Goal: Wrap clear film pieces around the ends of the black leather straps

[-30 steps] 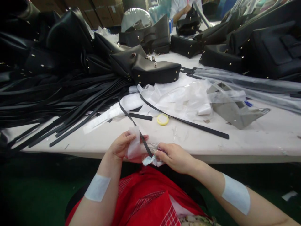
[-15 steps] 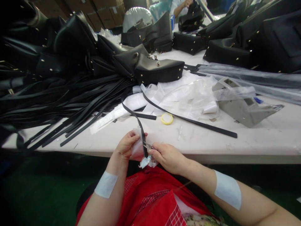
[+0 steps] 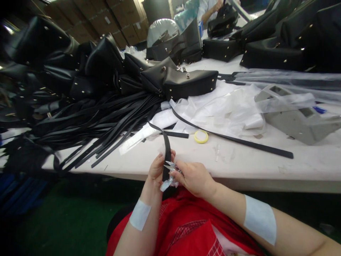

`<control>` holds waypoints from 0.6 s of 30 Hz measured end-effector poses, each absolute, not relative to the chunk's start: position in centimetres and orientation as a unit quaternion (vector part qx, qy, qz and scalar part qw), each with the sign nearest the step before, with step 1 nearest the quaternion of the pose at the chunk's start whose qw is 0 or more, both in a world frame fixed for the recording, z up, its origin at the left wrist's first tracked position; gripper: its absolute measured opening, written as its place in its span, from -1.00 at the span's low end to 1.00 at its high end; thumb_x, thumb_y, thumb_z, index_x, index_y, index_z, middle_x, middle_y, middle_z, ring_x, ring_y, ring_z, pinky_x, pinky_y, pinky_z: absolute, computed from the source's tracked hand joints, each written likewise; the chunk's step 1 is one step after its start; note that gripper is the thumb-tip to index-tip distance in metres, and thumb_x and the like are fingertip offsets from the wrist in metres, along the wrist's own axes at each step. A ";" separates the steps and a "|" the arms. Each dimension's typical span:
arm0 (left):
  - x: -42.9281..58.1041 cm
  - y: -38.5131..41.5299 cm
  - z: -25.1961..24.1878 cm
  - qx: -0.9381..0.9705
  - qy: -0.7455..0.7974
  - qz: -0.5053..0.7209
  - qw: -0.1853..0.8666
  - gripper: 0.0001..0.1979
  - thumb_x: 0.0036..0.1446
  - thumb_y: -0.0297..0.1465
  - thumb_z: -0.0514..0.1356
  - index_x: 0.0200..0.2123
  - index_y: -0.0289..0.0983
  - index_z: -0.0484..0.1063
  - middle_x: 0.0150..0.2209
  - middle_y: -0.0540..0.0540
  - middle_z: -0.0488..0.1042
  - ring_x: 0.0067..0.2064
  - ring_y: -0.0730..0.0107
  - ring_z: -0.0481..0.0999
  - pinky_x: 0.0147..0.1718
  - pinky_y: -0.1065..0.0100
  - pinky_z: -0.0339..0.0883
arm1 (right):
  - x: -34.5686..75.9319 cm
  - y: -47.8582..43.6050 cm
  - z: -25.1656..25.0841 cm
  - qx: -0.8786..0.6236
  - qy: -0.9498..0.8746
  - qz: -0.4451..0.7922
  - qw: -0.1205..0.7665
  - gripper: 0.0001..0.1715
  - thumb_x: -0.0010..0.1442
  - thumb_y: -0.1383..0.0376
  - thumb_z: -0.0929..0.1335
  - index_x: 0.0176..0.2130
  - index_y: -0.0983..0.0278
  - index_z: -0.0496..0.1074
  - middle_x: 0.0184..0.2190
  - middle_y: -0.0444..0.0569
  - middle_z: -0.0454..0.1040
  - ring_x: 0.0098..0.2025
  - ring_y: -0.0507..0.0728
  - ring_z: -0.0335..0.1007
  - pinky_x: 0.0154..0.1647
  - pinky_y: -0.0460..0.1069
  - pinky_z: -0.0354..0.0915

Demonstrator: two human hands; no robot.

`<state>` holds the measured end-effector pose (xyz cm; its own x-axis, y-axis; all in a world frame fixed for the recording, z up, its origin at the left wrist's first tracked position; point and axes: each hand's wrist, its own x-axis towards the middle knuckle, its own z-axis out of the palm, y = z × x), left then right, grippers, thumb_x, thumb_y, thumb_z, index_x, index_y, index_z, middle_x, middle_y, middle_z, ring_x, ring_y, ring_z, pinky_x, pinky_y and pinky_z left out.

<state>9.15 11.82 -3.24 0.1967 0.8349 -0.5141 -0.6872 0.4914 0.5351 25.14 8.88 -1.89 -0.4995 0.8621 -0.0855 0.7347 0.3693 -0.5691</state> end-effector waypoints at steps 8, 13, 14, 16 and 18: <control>11.7 10.9 -2.4 -0.004 0.418 0.510 0.752 -0.81 -0.04 -0.48 0.38 -0.30 -0.34 0.51 -0.37 -0.11 0.60 -0.40 0.41 0.57 -0.38 0.46 0.43 | 25.2 9.8 -2.3 -0.489 -0.842 0.198 0.113 -0.49 0.42 0.04 0.07 -0.11 0.28 0.40 -0.31 0.10 0.58 -0.31 0.17 0.51 -0.38 -0.03 0.16; 12.4 10.2 -1.9 -0.002 0.439 0.543 0.716 -0.78 -0.13 -0.52 0.40 -0.35 -0.35 0.48 -0.39 -0.11 0.59 -0.42 0.42 0.56 -0.38 0.45 0.42 | 25.6 10.0 -1.6 -0.479 -0.851 0.185 0.108 -0.49 0.41 0.03 0.07 -0.14 0.27 0.40 -0.28 0.11 0.59 -0.30 0.16 0.51 -0.37 -0.04 0.15; 12.5 10.1 -1.8 -0.005 0.446 0.545 0.710 -0.78 -0.14 -0.53 0.40 -0.37 -0.35 0.47 -0.40 -0.10 0.59 -0.43 0.41 0.56 -0.38 0.43 0.42 | 25.7 10.0 -1.4 -0.475 -0.854 0.188 0.103 -0.51 0.41 0.03 0.08 -0.15 0.27 0.40 -0.27 0.10 0.59 -0.29 0.16 0.51 -0.37 -0.05 0.15; 12.7 9.8 -1.6 -0.006 0.458 0.547 0.701 -0.77 -0.15 -0.54 0.40 -0.37 -0.35 0.46 -0.42 -0.10 0.58 -0.45 0.40 0.55 -0.40 0.42 0.41 | 25.9 10.1 -1.0 -0.465 -0.858 0.196 0.094 -0.53 0.41 0.04 0.09 -0.13 0.26 0.39 -0.26 0.10 0.60 -0.29 0.16 0.51 -0.36 -0.05 0.15; 12.9 9.7 -1.4 -0.006 0.466 0.546 0.697 -0.75 -0.17 -0.57 0.40 -0.37 -0.35 0.45 -0.45 -0.08 0.57 -0.47 0.40 0.54 -0.43 0.42 0.39 | 26.2 10.2 -0.7 -0.456 -0.862 0.206 0.086 -0.54 0.40 0.03 0.10 -0.11 0.26 0.39 -0.25 0.09 0.60 -0.30 0.17 0.52 -0.36 -0.04 0.15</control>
<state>12.91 9.69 -1.35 -0.0290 0.7544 -0.6558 -0.7659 0.4048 0.4996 26.16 10.22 -0.65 -0.5690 0.8214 -0.0398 0.7508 0.4992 -0.4325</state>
